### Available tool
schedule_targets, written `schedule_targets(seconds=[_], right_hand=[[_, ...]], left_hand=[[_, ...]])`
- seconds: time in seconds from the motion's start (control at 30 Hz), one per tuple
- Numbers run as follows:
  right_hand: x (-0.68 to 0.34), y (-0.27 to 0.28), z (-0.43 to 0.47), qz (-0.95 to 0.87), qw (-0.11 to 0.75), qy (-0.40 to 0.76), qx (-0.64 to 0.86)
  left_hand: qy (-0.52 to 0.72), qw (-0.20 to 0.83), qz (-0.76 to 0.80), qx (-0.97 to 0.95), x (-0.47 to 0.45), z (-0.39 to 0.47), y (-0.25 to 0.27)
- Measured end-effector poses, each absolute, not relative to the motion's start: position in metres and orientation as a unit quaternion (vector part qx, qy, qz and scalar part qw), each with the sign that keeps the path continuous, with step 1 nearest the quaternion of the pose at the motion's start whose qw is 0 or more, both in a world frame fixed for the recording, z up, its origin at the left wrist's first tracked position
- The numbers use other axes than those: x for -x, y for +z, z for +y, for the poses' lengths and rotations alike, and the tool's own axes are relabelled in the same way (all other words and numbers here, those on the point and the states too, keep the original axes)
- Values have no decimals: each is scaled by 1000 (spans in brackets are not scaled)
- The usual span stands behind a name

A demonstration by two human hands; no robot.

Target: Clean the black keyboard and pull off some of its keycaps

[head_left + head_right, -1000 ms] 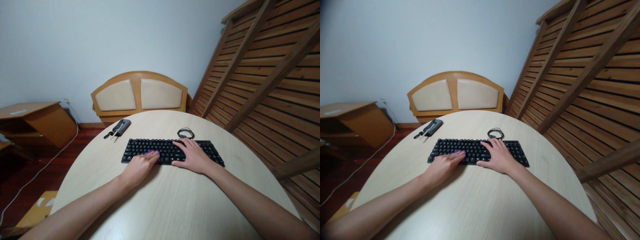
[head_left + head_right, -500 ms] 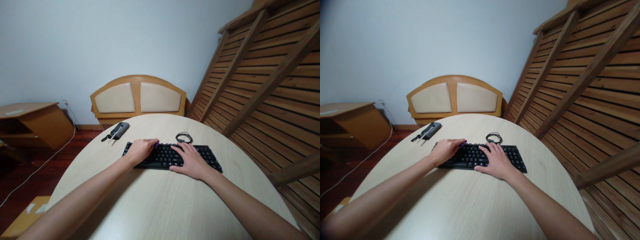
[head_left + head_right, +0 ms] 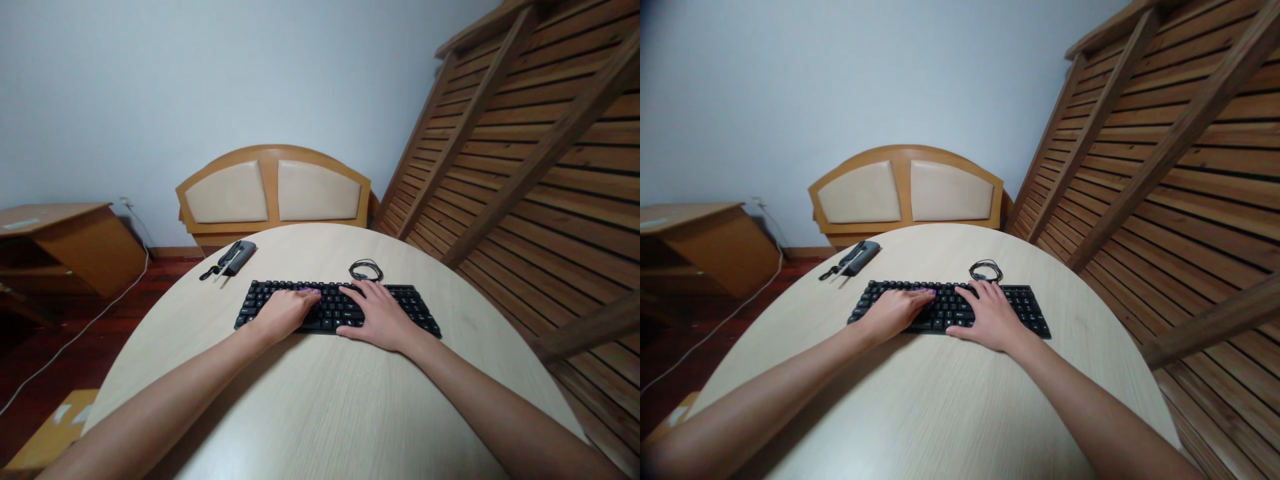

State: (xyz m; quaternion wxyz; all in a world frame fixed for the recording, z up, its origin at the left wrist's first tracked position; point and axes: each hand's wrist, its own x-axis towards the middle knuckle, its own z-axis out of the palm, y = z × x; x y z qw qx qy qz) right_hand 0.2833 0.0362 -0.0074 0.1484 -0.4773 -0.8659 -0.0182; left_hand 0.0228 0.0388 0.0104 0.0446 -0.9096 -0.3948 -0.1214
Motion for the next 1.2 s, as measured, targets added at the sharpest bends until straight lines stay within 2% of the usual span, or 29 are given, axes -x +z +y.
schedule_targets(seconds=[0.53,0.7,0.87,1.2], right_hand=[[-283,-7,36,-867,150,-18,475],[-282,-8,36,-867,155,-18,473],[-283,-9,37,-866,152,-10,475],[-282,-6,36,-865,140,10,483]], left_hand=[[-156,58,-221,961,-11,-6,16],[-228,79,-320,916,-16,18,16],[-178,56,-464,866,-39,50,19],[-142,22,-430,892,-49,55,10]])
